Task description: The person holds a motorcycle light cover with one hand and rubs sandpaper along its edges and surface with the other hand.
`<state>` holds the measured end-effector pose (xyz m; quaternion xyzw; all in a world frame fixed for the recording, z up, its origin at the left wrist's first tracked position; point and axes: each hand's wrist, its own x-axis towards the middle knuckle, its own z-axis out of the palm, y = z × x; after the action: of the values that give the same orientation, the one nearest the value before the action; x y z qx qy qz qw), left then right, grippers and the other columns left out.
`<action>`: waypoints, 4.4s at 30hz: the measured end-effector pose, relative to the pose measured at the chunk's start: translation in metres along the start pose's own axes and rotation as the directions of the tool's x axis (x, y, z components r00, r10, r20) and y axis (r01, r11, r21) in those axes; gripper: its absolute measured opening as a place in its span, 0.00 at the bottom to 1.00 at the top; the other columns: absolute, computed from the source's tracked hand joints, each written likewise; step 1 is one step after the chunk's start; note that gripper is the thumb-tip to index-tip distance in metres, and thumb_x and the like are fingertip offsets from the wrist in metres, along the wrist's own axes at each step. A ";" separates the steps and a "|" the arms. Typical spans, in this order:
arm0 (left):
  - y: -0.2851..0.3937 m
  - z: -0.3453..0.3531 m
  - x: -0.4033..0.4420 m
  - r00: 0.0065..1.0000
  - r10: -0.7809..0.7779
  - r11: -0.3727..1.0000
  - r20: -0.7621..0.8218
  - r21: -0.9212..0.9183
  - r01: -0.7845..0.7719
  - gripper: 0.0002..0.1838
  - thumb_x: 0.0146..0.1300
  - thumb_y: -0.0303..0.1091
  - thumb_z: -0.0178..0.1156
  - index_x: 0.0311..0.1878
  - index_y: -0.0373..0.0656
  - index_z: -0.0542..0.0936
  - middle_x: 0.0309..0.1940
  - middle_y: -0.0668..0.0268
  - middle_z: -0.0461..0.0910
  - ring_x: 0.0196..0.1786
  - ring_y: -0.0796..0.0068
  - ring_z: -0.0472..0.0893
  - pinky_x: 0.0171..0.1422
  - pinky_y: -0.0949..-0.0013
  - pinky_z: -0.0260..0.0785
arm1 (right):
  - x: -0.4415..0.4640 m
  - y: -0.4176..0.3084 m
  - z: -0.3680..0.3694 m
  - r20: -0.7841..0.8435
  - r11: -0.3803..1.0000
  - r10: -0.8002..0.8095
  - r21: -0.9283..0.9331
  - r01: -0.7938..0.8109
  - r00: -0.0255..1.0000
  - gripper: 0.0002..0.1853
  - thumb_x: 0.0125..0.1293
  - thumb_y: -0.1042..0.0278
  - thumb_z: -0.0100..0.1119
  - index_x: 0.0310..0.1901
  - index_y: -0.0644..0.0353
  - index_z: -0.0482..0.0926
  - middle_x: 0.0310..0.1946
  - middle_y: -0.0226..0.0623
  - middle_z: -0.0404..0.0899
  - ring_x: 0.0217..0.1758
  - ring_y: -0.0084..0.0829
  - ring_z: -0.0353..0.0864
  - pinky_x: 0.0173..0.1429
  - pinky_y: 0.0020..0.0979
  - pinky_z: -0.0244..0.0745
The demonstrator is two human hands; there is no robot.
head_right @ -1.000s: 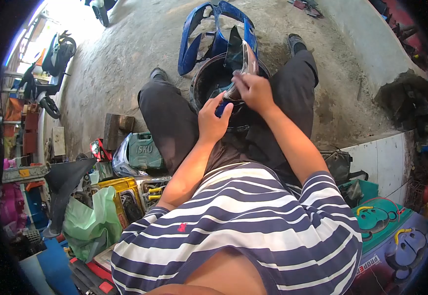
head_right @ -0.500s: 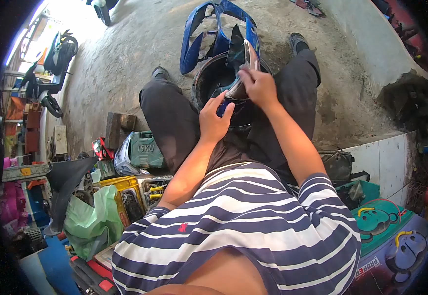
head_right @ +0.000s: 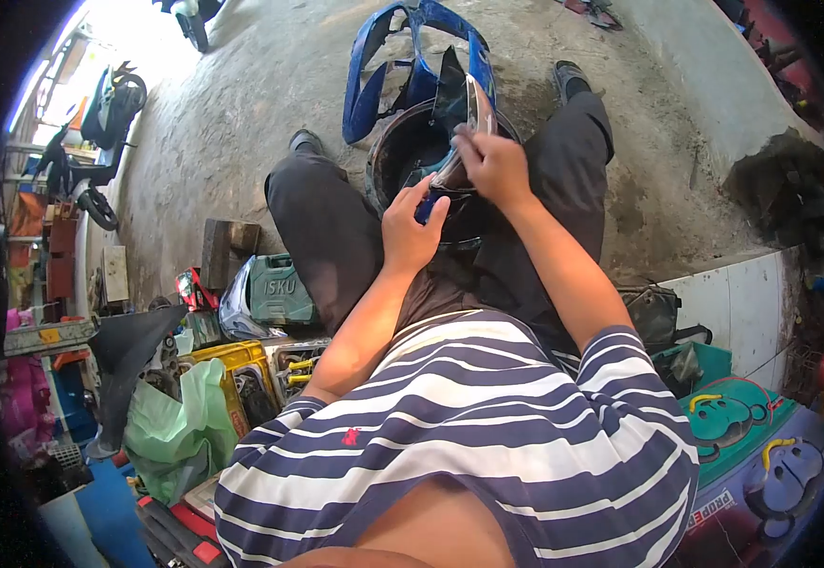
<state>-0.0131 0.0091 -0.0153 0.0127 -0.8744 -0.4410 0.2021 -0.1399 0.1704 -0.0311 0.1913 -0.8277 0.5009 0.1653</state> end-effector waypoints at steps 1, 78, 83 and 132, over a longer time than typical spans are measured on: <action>-0.001 0.001 0.000 1.000 -0.004 1.000 -0.003 -0.003 0.004 0.24 0.72 0.40 0.73 0.67 0.40 0.88 0.44 0.54 0.88 0.46 0.54 0.89 0.55 0.58 0.81 | -0.006 -0.004 0.000 0.075 0.998 -0.064 0.010 0.063 0.995 0.14 0.76 0.57 0.74 0.51 0.60 0.94 0.41 0.53 0.91 0.43 0.52 0.93 0.46 0.44 0.85; -0.002 -0.001 -0.002 1.000 0.010 1.000 -0.016 0.006 -0.010 0.24 0.71 0.40 0.74 0.67 0.42 0.88 0.43 0.54 0.88 0.47 0.53 0.89 0.54 0.56 0.81 | 0.002 -0.003 -0.003 0.032 0.995 0.086 -0.043 -0.085 0.996 0.16 0.77 0.55 0.71 0.52 0.59 0.95 0.39 0.52 0.92 0.43 0.52 0.94 0.48 0.44 0.86; -0.001 0.000 0.000 1.000 0.001 1.000 0.010 0.008 -0.001 0.24 0.71 0.40 0.74 0.68 0.43 0.88 0.45 0.54 0.88 0.48 0.52 0.89 0.56 0.56 0.81 | -0.001 -0.008 -0.002 0.066 0.994 -0.100 -0.035 0.103 0.993 0.13 0.76 0.56 0.72 0.48 0.57 0.95 0.34 0.53 0.88 0.38 0.55 0.91 0.42 0.48 0.82; -0.001 0.001 -0.001 1.000 0.000 1.000 0.002 0.006 0.000 0.25 0.71 0.42 0.74 0.68 0.46 0.88 0.45 0.52 0.88 0.48 0.44 0.88 0.53 0.49 0.80 | 0.012 -0.005 -0.004 0.020 0.988 0.132 0.072 -0.134 0.991 0.16 0.77 0.58 0.72 0.55 0.63 0.93 0.43 0.55 0.92 0.47 0.51 0.96 0.51 0.40 0.86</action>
<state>-0.0128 0.0089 -0.0171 0.0126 -0.8759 -0.4384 0.2011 -0.1481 0.1702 -0.0202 0.1455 -0.8210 0.5393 0.1180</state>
